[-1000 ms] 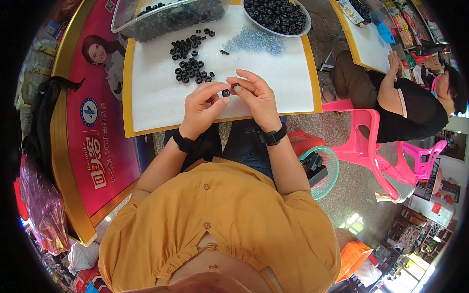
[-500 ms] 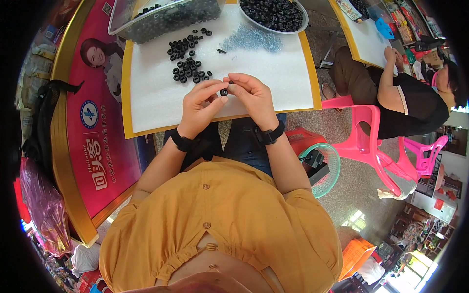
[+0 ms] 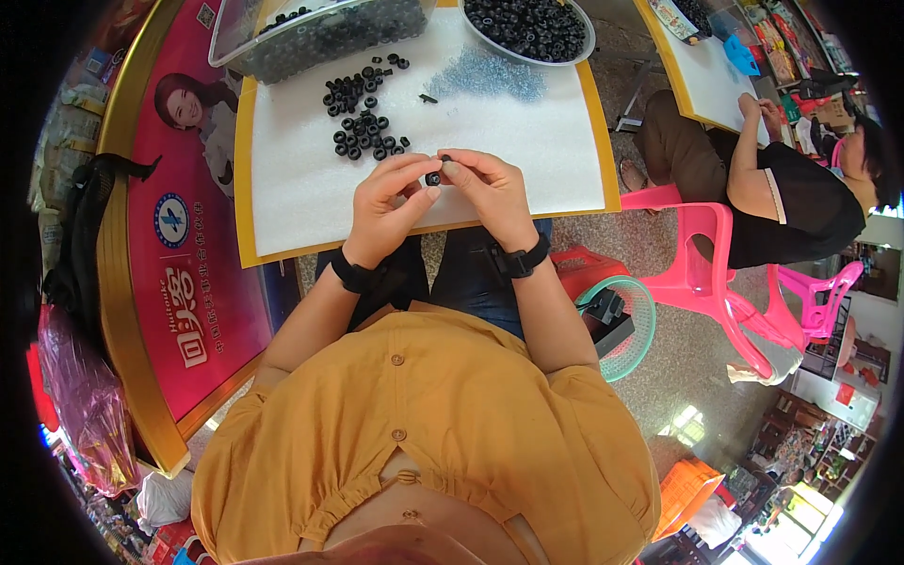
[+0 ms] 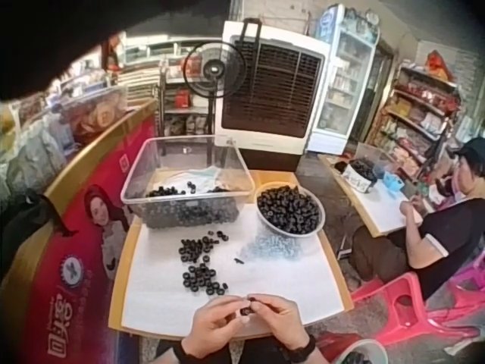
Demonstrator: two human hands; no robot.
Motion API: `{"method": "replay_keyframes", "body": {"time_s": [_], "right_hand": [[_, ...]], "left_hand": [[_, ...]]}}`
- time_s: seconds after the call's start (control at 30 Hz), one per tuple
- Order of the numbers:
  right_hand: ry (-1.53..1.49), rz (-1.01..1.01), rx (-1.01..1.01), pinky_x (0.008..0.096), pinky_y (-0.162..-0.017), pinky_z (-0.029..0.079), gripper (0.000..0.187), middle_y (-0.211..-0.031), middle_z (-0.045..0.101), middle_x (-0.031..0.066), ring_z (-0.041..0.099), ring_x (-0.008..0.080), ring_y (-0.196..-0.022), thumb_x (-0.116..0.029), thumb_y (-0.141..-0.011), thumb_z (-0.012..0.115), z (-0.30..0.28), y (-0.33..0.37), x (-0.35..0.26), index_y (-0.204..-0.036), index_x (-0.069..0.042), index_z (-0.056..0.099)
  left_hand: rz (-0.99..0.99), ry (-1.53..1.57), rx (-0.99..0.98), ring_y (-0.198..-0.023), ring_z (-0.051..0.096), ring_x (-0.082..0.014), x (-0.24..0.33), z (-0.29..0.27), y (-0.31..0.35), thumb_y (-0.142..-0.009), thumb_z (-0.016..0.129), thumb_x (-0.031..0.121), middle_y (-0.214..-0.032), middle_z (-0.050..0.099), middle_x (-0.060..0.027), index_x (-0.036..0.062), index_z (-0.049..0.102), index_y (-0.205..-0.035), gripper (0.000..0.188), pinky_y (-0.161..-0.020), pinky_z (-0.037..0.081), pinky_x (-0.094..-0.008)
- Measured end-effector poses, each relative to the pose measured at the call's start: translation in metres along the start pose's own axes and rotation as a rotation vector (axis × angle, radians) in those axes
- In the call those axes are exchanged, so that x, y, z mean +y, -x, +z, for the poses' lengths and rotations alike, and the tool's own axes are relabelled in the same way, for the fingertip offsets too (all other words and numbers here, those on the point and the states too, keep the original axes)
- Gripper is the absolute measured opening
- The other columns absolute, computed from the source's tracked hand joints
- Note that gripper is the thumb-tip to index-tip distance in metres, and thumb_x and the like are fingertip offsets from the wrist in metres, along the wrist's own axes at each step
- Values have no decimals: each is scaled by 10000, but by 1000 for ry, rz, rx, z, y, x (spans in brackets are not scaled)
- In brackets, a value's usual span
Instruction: The person places black plastic rings and pins onto a mat, then inserts the pins into the black plastic rings to assemble them by hand.
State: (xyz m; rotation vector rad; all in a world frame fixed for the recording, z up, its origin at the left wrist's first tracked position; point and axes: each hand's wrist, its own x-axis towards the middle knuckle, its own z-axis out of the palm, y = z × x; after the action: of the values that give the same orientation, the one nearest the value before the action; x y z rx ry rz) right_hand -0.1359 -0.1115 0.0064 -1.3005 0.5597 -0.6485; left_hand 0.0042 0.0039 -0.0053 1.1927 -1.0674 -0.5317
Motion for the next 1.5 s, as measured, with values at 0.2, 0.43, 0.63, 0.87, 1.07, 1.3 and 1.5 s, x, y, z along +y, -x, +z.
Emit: {"method": "replay_keyframes", "body": {"time_s": [0.2, 0.43, 0.63, 0.87, 1.07, 1.3, 1.5], "right_hand": [[99, -149, -70, 255, -803, 537, 225, -1088, 667, 76, 659, 136, -891, -73, -950, 670, -6, -3, 1, -1156, 11, 706], [151, -136, -98, 252, -795, 534, 248, -1086, 668, 78, 659, 133, -880, -71, -951, 668, -5, 1, -5, -1183, 11, 695], [43, -134, -64, 257, -768, 539, 202, -1042, 680, 75, 659, 133, -868, -28, -934, 672, -4, 3, 3, -1132, 3, 704], [-73, -125, -39, 255, -765, 549, 203, -1039, 680, 79, 658, 133, -838, 43, -888, 694, -6, 8, 4, -1091, 22, 687], [-14, -189, -35, 234, -744, 541, 193, -1021, 680, 68, 651, 111, -840, 62, -876, 703, -5, 6, 5, -1064, 18, 688], [44, -93, -40, 216, -677, 533, 173, -943, 689, 45, 643, 85, -793, 34, -872, 729, -6, 8, 3, -1039, 2, 700], [32, -64, -69, 239, -660, 535, 166, -919, 697, 76, 640, 112, -738, 67, -880, 680, -5, 8, -3, -1038, 21, 702]], "left_hand": [[31, -17, -17, -709, 561, -62, 3, 0, -1, -837, 743, 40, -1124, 677, -72, 61, 719, -1146, 310, -604, 463, -208], [-25, 22, -61, -796, 562, -82, 5, -3, 0, -852, 728, 11, -1122, 658, -75, 32, 713, -1141, 290, -676, 457, -216], [6, 0, -3, -684, 560, -71, -3, 1, 0, -850, 736, 49, -1037, 673, -71, 52, 718, -1138, 288, -600, 460, -214], [-17, -71, 25, -671, 561, -82, 0, 2, -1, -846, 745, 62, -1001, 682, -75, 57, 718, -1155, 310, -592, 461, -221], [1, -98, 26, -633, 544, -82, -1, 2, -2, -839, 752, 64, -996, 683, -62, 65, 725, -1139, 301, -584, 460, -228], [23, -196, 25, -640, 573, -110, 3, 3, -1, -820, 756, 45, -993, 679, -68, 78, 729, -1130, 312, -595, 477, -241], [86, -226, 26, -679, 604, -158, 2, 2, -2, -811, 756, 25, -966, 675, -73, 90, 735, -1123, 320, -613, 500, -269]]}}
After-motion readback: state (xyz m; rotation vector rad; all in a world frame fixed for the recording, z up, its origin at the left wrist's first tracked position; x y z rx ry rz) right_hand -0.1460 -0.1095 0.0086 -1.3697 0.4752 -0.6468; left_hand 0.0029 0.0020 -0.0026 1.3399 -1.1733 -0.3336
